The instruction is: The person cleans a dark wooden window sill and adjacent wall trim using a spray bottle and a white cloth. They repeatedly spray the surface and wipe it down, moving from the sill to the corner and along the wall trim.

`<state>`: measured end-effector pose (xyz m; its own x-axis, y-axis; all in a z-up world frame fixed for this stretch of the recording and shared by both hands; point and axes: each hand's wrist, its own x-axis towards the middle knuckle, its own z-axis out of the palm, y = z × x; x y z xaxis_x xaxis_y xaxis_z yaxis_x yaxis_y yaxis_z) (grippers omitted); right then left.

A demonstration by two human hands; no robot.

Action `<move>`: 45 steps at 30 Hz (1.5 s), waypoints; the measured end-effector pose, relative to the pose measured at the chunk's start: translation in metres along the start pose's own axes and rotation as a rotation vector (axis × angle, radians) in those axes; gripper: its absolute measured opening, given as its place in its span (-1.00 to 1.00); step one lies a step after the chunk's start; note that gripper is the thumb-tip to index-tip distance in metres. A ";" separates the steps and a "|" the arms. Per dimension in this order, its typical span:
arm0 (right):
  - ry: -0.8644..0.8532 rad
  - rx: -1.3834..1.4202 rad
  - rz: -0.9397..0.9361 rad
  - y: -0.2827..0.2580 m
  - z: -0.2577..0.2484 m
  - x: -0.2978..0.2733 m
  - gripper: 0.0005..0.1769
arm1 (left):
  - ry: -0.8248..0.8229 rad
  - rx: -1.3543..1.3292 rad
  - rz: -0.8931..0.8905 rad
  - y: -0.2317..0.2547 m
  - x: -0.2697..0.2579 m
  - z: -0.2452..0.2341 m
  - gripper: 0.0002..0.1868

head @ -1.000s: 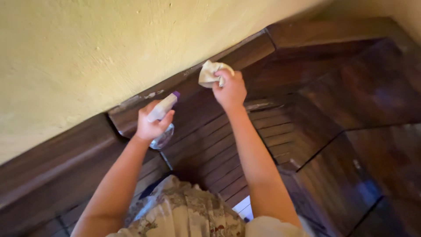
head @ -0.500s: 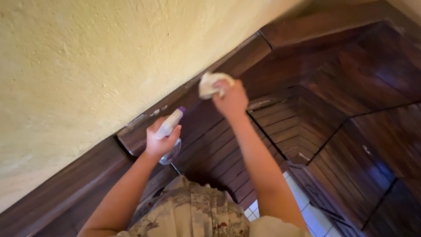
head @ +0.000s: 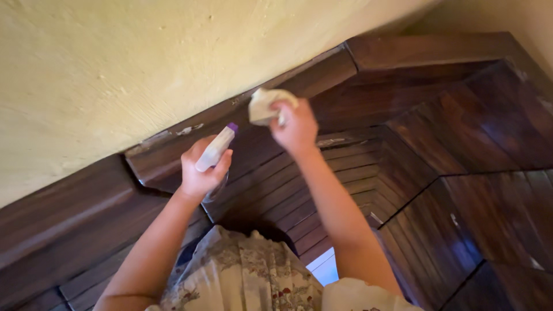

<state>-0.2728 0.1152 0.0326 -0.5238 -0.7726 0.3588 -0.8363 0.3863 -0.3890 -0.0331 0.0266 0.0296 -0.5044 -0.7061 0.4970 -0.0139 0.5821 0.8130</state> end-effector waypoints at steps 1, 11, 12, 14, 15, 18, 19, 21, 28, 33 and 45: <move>-0.019 -0.048 0.059 0.015 -0.002 0.011 -0.67 | 0.005 0.004 -0.006 0.003 0.002 0.004 -0.77; 0.002 -0.003 0.036 0.034 -0.006 0.013 -0.65 | 0.054 0.020 -0.041 0.016 0.002 0.040 -0.77; -0.082 0.011 0.041 0.019 -0.006 0.003 -0.64 | 0.049 0.018 -0.059 0.016 0.003 0.042 -0.76; -0.093 0.139 0.003 -0.006 -0.009 -0.014 -0.66 | 0.049 0.026 -0.048 0.017 0.005 0.048 -0.75; -0.101 0.130 -0.004 -0.006 -0.013 -0.011 -0.67 | 0.049 0.031 -0.041 0.017 0.007 0.051 -0.74; -0.112 0.067 0.010 0.006 -0.018 0.000 -0.68 | 0.054 -0.032 -0.064 0.018 0.011 0.058 -0.77; -0.104 0.022 0.032 0.019 -0.021 0.009 -0.68 | 0.049 -0.008 -0.054 0.018 0.012 0.059 -0.76; -0.090 -0.067 0.095 0.048 -0.025 0.029 -0.68 | 0.041 0.039 -0.036 0.017 0.012 0.062 -0.75; -0.074 -0.068 0.300 0.082 -0.023 0.049 -0.69 | 0.055 0.016 -0.050 0.012 0.010 0.065 -0.75; -0.045 0.005 0.013 0.020 -0.010 -0.002 -0.63 | 0.043 0.006 -0.070 0.008 0.012 0.070 -0.75; 0.120 -0.029 0.215 0.085 -0.015 0.047 -0.71 | 0.075 -0.007 -0.063 0.006 0.012 0.056 -0.74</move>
<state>-0.3711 0.1191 0.0296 -0.7042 -0.6062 0.3696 -0.7070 0.5508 -0.4436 -0.0877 0.0441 0.0230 -0.4364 -0.7696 0.4661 -0.0373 0.5330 0.8453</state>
